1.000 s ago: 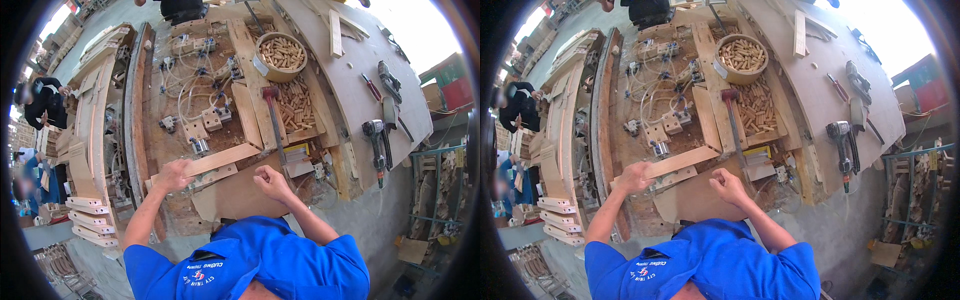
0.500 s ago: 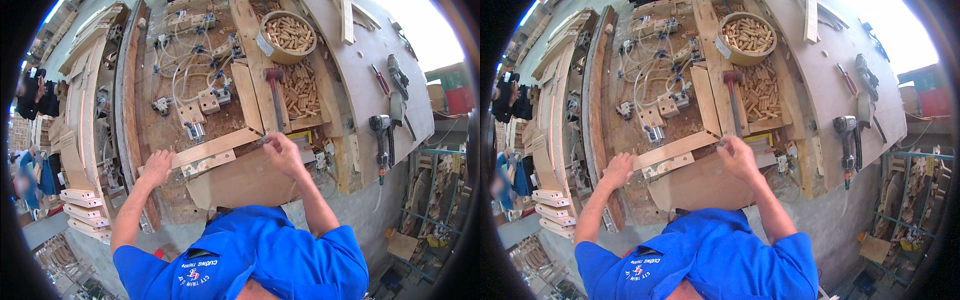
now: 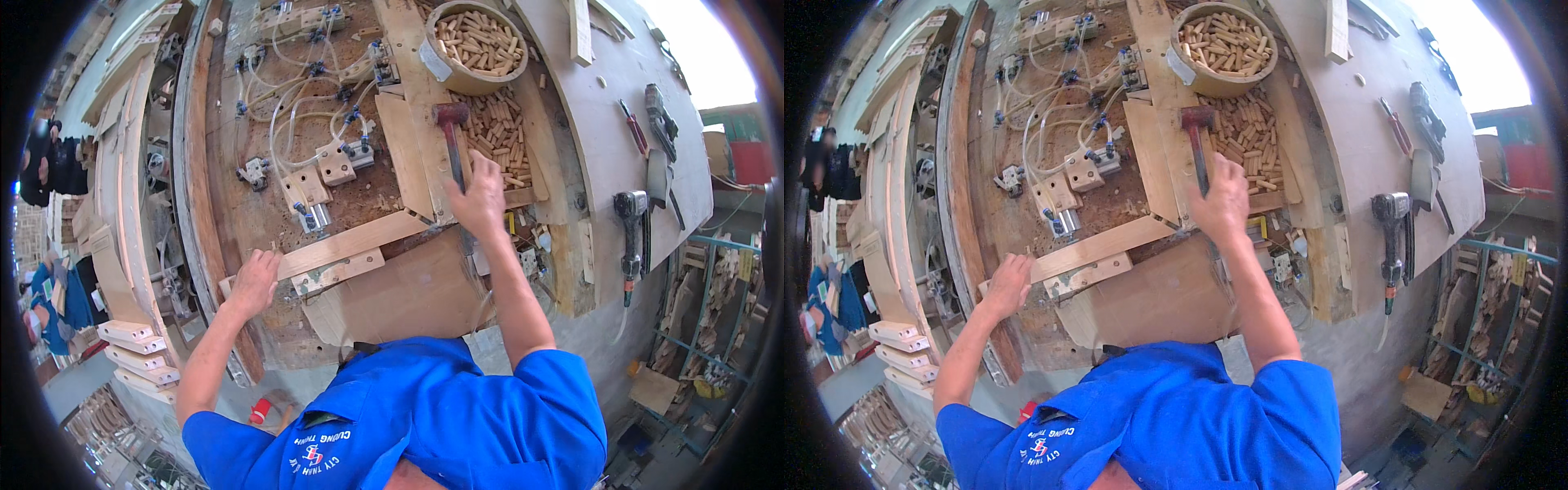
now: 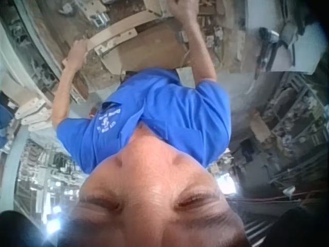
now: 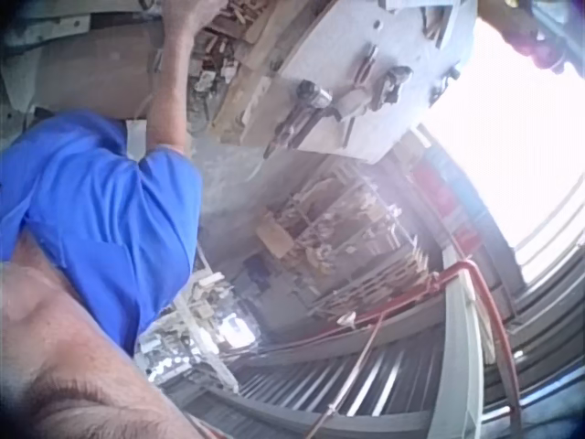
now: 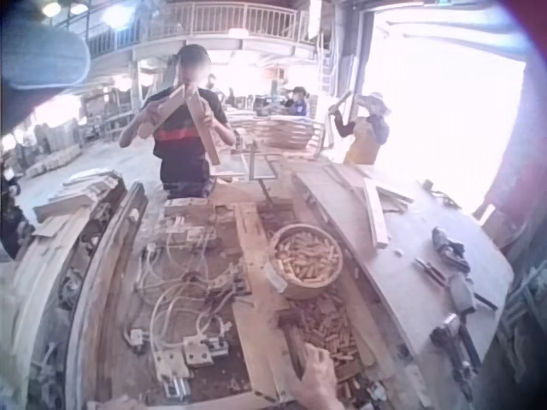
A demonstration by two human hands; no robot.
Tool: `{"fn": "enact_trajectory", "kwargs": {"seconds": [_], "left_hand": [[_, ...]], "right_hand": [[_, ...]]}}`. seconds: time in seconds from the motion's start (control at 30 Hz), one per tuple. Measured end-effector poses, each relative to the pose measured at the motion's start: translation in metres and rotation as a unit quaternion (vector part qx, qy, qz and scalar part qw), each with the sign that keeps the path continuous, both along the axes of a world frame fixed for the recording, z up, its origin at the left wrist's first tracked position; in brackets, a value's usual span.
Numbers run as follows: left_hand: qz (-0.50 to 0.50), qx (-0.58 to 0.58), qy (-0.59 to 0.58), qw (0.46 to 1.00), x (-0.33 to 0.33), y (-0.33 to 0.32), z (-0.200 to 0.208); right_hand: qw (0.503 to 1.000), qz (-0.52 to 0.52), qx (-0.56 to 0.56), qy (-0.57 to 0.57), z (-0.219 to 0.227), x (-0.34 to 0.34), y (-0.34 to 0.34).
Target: The person assembles wooden furniture components at a workbench. They insert wooden dowels into pre-drilled holes, align the pieces, and use a hammer to tap them together. They also use a pneumatic nail gun to secure the joints. The person repeats this process for multiple components.
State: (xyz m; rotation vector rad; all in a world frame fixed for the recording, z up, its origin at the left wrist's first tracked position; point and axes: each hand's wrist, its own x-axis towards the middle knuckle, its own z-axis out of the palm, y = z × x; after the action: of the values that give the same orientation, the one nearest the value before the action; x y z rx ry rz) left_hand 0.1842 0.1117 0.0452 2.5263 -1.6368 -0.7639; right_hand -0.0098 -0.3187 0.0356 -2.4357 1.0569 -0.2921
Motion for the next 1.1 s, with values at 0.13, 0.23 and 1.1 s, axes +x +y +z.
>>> {"fn": "enact_trajectory", "kwargs": {"seconds": [0.13,0.23,1.1], "left_hand": [[0.019,-0.024,-0.008,0.999,-0.008,0.001,0.000],[0.028,-0.018,-0.025,0.999,-0.011,0.003,-0.003],[0.451,-0.337,0.088,0.822,0.091,-0.073,-0.069]], "right_hand": [[0.989,0.009,-0.018,0.147,-0.011,0.046,0.033],[0.981,0.004,-0.035,0.191,-0.015,0.056,0.040],[0.965,-0.021,-0.033,0.258,0.008,0.067,0.050]]}}
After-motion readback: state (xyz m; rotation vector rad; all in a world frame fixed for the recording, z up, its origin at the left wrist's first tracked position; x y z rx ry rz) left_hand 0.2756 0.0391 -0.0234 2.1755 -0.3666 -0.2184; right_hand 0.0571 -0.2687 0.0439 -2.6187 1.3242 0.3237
